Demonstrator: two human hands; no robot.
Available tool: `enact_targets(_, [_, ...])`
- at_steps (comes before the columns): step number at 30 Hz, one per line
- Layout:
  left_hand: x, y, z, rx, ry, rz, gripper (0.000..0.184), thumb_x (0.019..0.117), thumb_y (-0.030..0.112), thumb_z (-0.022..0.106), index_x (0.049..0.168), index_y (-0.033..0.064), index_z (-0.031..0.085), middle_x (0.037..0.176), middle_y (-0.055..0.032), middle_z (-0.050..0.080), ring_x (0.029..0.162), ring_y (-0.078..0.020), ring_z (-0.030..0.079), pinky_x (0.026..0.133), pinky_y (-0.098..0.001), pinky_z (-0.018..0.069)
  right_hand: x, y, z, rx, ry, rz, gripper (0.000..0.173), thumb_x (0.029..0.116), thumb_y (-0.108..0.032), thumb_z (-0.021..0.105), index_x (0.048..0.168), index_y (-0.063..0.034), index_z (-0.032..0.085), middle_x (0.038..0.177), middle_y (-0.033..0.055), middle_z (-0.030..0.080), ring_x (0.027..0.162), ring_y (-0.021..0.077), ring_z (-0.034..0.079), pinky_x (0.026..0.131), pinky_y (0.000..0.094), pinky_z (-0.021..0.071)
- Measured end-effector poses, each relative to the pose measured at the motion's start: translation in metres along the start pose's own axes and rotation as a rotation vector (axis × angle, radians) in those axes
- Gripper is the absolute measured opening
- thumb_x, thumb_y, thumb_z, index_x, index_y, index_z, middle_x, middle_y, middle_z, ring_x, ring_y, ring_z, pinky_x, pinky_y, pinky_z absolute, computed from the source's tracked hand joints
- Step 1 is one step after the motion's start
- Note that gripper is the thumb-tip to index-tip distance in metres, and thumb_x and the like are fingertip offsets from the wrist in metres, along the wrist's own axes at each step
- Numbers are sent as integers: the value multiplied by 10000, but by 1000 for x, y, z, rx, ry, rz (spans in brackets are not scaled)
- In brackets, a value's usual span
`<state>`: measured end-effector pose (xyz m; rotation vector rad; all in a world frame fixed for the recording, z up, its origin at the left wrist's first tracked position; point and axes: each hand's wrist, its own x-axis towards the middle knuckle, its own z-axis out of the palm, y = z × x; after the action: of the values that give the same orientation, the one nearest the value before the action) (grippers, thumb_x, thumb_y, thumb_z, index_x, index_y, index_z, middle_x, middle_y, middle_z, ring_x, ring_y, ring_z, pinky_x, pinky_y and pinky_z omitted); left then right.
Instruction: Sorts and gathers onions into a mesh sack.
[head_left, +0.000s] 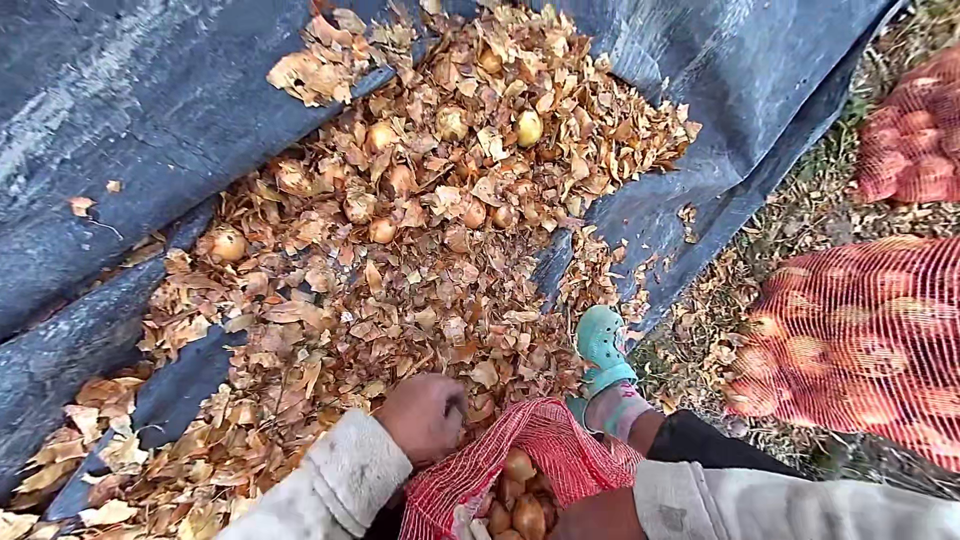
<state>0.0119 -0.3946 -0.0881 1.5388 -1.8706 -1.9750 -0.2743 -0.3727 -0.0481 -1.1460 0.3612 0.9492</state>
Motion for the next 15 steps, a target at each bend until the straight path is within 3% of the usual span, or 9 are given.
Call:
enact_targets(1, [16, 7, -10, 122, 113, 26, 289, 985, 178, 592, 1219, 76, 727, 1242, -130, 702, 1177, -298, 656, 1014, -525, 514, 4, -8, -14, -151, -7, -4, 477, 884, -155, 812, 1336, -72, 684, 1294, 217, 680, 1245, 376, 630, 1083, 599, 455])
enact_targets(3, [61, 19, -5, 366, 275, 208, 358, 934, 282, 699, 1265, 148, 725, 1367, -94, 646, 1328, -335, 551, 1069, -603, 446, 6, -29, -50, -263, 43, -16, 396, 940, -244, 764, 1308, -108, 711, 1165, 211, 729, 1128, 371, 689, 1009, 615, 502])
enact_targets(5, [108, 33, 7, 578, 162, 300, 558, 880, 419, 781, 1395, 252, 649, 1624, -74, 409, 1523, -459, 248, 1114, -810, 179, 5, -44, -76, -418, 83, 34, 350, 996, -331, 686, 1265, -113, 735, 1153, 185, 736, 1132, 358, 682, 1010, 606, 486])
enact_targets(6, [127, 35, 15, 666, 86, 278, 702, 820, 477, 826, 1458, 301, 592, 1700, -56, 264, 1551, -507, 83, 1082, -872, 55, 7, -44, -77, -543, 81, 89, 358, 996, -349, 678, 1254, -106, 732, 1196, 188, 717, 1171, 392, 653, 1018, 639, 466])
enact_targets(8, [146, 24, 24, 711, 22, 160, 895, 739, 440, 896, 1533, 327, 498, 1741, -17, 107, 1551, -513, -82, 1055, -887, -41, 11, -27, -61, -690, 110, 215, 398, 934, -282, 742, 1254, -48, 701, 1352, 225, 615, 1300, 486, 509, 1069, 729, 341])
enact_targets(9, [144, 14, 21, 683, 43, 99, 881, 768, 380, 889, 1546, 309, 480, 1741, -26, 102, 1550, -522, -66, 1053, -892, 6, 8, -16, -52, -692, 179, 263, 425, 907, -201, 760, 1277, -13, 671, 1410, 250, 556, 1343, 525, 443, 1076, 769, 287])
enact_targets(11, [123, -13, 6, 647, 124, -10, 748, 892, 411, 779, 1559, 320, 453, 1727, -75, 162, 1531, -563, 79, 1030, -897, 132, -1, 5, -37, -680, 421, 314, 418, 911, -69, 700, 1315, -4, 613, 1386, 258, 547, 1332, 527, 452, 1033, 769, 332])
enact_targets(13, [90, -48, -16, 642, 233, -107, 715, 899, 445, 757, 1545, 319, 477, 1691, -115, 269, 1501, -591, 162, 1012, -912, 101, -4, 22, -43, -775, 733, 292, 327, 924, -110, 687, 1237, -28, 642, 1238, 225, 640, 1211, 490, 573, 931, 720, 441])
enact_targets(15, [48, -78, -29, 614, 258, -216, 725, 848, 412, 817, 1507, 304, 534, 1676, -120, 303, 1523, -558, 139, 1029, -898, 120, -1, 19, -65, -690, 799, 363, 391, 944, -190, 694, 1278, 0, 625, 1282, 250, 612, 1255, 485, 539, 974, 675, 446])
